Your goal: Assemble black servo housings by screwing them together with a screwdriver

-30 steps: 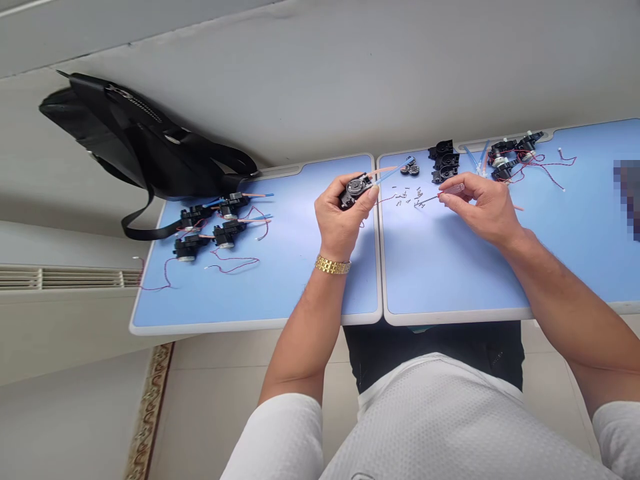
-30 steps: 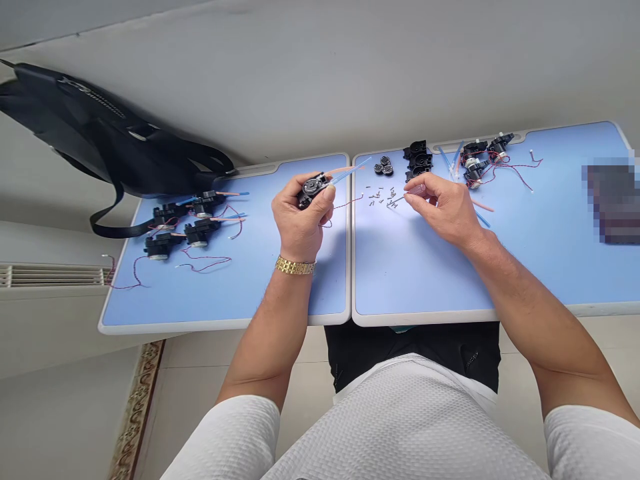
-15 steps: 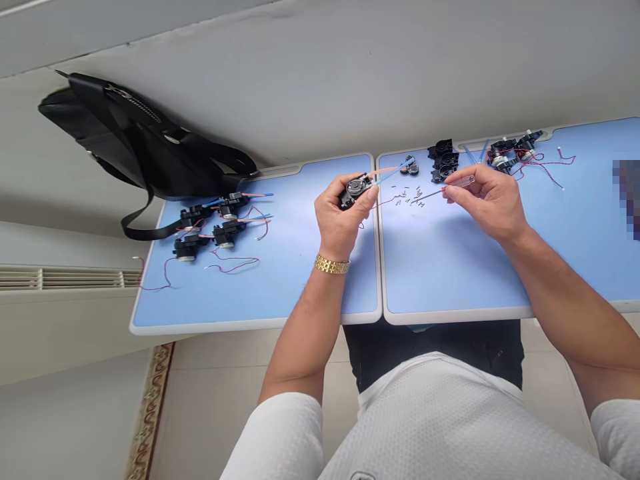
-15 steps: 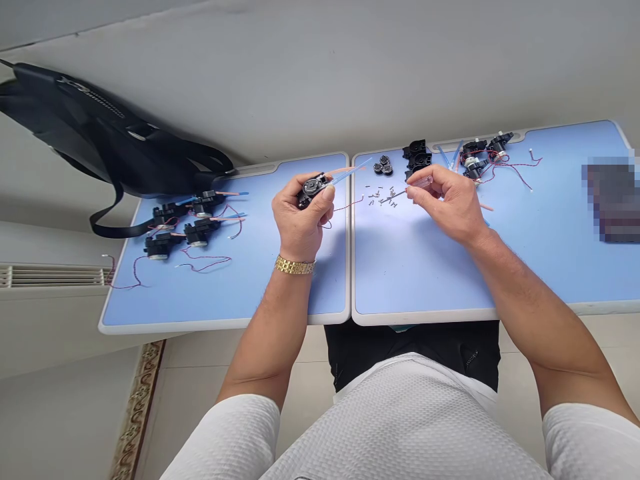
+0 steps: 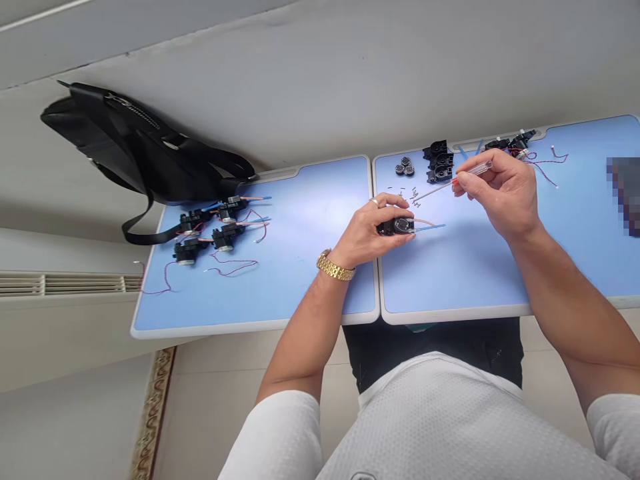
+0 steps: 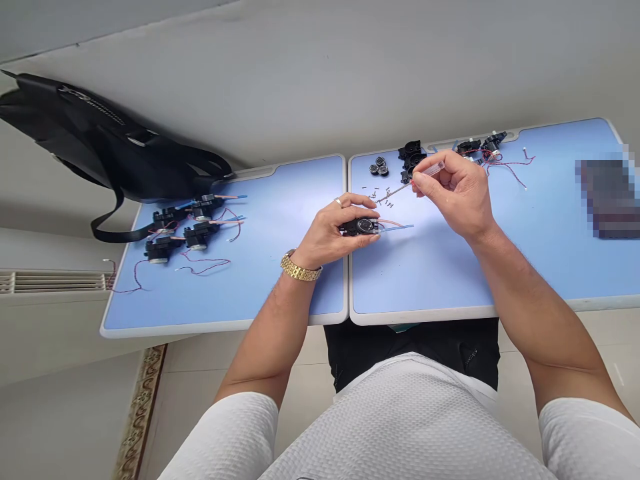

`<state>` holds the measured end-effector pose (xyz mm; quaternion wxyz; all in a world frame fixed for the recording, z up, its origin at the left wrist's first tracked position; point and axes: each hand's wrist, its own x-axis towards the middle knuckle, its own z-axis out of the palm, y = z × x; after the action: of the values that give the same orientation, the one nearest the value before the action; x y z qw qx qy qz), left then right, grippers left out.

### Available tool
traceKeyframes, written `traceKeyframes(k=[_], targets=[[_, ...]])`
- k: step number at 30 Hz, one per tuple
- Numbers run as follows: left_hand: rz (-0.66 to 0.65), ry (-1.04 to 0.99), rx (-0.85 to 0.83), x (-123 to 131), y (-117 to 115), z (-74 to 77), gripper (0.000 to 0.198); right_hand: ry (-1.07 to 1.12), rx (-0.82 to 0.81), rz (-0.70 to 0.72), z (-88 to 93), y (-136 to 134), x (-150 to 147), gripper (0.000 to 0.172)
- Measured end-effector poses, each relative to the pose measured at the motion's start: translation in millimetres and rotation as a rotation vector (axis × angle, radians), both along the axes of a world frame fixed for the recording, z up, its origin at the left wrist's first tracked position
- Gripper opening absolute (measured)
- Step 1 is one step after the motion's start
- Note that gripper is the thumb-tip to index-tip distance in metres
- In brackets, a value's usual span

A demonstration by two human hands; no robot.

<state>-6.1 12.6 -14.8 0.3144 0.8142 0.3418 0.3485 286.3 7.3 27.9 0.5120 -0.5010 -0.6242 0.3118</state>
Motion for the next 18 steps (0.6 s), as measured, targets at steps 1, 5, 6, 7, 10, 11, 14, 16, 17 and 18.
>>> traceKeyframes(k=[1,5,6,7,10,11,14,16,17,18], targets=[[-0.003,0.008,0.005,0.5,-0.2,-0.9,0.037,0.000,0.000,0.003,0.3,-0.6,-1.0,0.011],[-0.015,0.012,0.032,1.0,-0.4,-4.4,0.039,-0.001,0.015,0.015,1.2,-2.0,-3.0,0.010],[-0.019,0.011,0.042,1.0,-0.4,-5.3,0.040,-0.003,0.016,0.017,1.3,-2.2,-3.0,0.011],[-0.023,0.008,0.054,0.9,-0.5,-6.2,0.041,-0.007,0.014,0.019,1.5,-2.4,-2.9,0.011],[-0.028,0.004,0.075,0.8,-1.1,-7.6,0.043,-0.017,0.003,0.017,2.0,-2.9,-2.9,0.010],[-0.030,0.004,0.072,0.9,-1.5,-7.4,0.043,-0.018,0.003,0.016,2.1,-3.1,-3.0,0.010],[-0.039,0.003,0.061,1.5,-2.6,-5.2,0.042,-0.010,0.010,0.019,1.9,-2.9,-3.8,0.010],[-0.045,0.003,0.058,2.0,-3.4,-2.9,0.042,0.002,0.005,0.034,1.4,-2.2,-4.4,0.014],[-0.044,0.009,0.054,2.3,-3.7,-1.9,0.042,0.011,-0.003,0.045,1.0,-1.7,-4.7,0.017],[-0.045,0.012,0.054,2.5,-3.9,-1.0,0.042,0.023,-0.012,0.058,0.5,-1.0,-4.9,0.022]])
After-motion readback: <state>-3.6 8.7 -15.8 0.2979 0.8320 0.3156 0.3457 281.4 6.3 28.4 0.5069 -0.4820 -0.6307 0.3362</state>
